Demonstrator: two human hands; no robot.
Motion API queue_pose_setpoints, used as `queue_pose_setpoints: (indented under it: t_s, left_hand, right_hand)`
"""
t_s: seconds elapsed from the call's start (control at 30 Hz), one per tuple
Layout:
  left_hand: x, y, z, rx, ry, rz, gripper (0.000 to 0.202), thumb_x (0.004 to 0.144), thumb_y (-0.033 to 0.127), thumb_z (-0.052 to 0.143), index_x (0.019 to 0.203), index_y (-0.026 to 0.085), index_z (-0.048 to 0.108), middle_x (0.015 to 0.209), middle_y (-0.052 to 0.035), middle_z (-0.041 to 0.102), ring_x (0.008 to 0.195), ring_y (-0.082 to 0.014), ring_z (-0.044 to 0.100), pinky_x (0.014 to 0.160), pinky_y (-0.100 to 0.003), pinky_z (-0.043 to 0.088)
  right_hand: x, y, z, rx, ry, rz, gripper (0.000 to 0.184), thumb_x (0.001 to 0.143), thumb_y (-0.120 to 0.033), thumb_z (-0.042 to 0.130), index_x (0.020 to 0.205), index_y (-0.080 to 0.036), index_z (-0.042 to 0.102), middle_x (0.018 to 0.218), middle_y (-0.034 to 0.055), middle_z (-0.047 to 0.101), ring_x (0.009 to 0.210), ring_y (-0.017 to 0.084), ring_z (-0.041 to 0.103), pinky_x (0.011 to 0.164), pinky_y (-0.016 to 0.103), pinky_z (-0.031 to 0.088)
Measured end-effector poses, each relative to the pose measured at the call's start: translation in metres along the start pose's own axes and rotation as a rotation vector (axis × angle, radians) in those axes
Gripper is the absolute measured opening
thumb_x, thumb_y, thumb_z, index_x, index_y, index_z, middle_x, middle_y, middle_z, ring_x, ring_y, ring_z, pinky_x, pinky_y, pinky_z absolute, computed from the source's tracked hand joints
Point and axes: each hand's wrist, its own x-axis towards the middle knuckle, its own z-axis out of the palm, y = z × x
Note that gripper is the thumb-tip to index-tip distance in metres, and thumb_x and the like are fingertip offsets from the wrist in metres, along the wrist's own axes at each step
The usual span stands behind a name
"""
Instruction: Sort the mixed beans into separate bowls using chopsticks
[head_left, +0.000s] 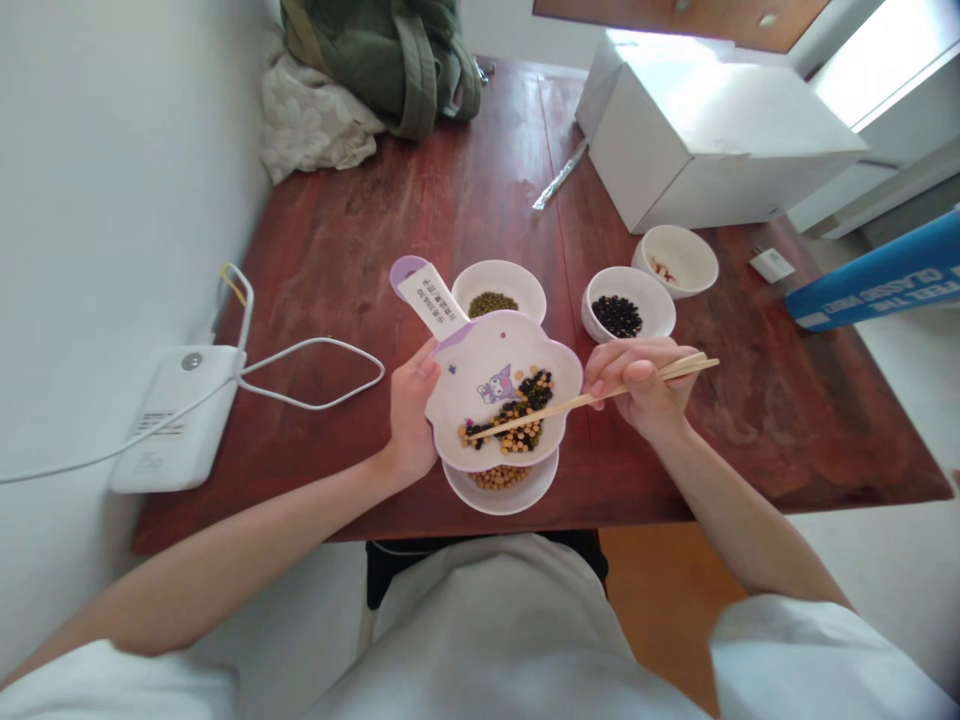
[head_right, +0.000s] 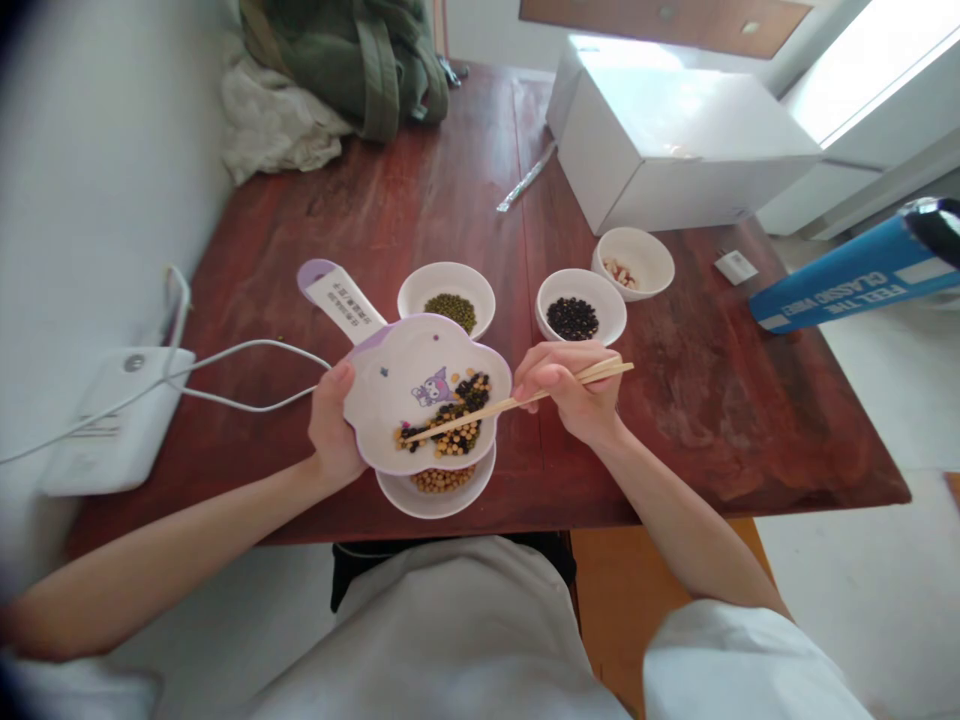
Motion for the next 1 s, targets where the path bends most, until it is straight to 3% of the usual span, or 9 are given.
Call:
queue_pose_setpoints:
  t_s: [0.13,0.33,0.6,0.83,1.0]
  left_hand:
    - [-0.002,-0.002,-0.001,-0.053,-0.029,0.025,0.049,0.106,0.069,0.069,0.117,0.026,0.09,0.117,-0.007,0.091,0.108,-0.0291,0.084,0.095,-0.038,0.067]
    - [-0.003,0.007,0.005,-0.072,-0.01,-0.044,0.049,0.1,0.069,0.074,0.115,0.024,0.089,0.117,-0.0087,0.091,0.111,-0.0343,0.086,0.093,-0.043,0.07]
    - [-0.004,0.008,0.003,-0.064,-0.01,-0.047,0.054,0.101,0.073,0.072,0.113,0.024,0.09,0.125,-0.0099,0.091,0.125,-0.0372,0.083,0.108,-0.045,0.067]
    - [-0.005,0.003,0.0,0.01,0.002,0.0,0.056,0.106,0.071,0.066,0.123,0.024,0.091,0.12,-0.0087,0.091,0.112,-0.0341,0.084,0.103,-0.046,0.068]
    - [-0.004,0.003,0.0,-0.01,-0.068,-0.022,0.063,0.105,0.077,0.064,0.129,0.025,0.089,0.133,-0.0106,0.089,0.125,-0.0376,0.082,0.116,-0.052,0.064]
  right_hand:
    - [0.003,-0.001,0.001,0.02,-0.012,-0.019,0.048,0.113,-0.052,0.078,0.077,-0.023,0.091,0.069,0.0072,0.083,0.041,0.016,0.066,0.036,0.026,0.047]
    - [0.004,-0.007,0.001,0.047,0.101,-0.055,0.05,0.109,-0.055,0.082,0.073,-0.022,0.089,0.06,0.0065,0.076,0.038,0.017,0.062,0.032,0.028,0.041]
    - [0.001,-0.015,0.0,0.026,0.04,-0.084,0.042,0.108,-0.051,0.084,0.082,-0.02,0.093,0.066,0.0086,0.08,0.047,0.019,0.066,0.038,0.03,0.044]
    - [0.003,-0.015,0.003,0.087,0.058,-0.096,0.04,0.108,-0.049,0.085,0.081,-0.02,0.093,0.066,0.0093,0.081,0.041,0.018,0.063,0.033,0.031,0.04]
    - [0.004,-0.013,0.004,0.094,0.048,-0.087,0.044,0.107,-0.05,0.085,0.078,-0.019,0.091,0.065,0.0093,0.08,0.039,0.017,0.061,0.033,0.03,0.04]
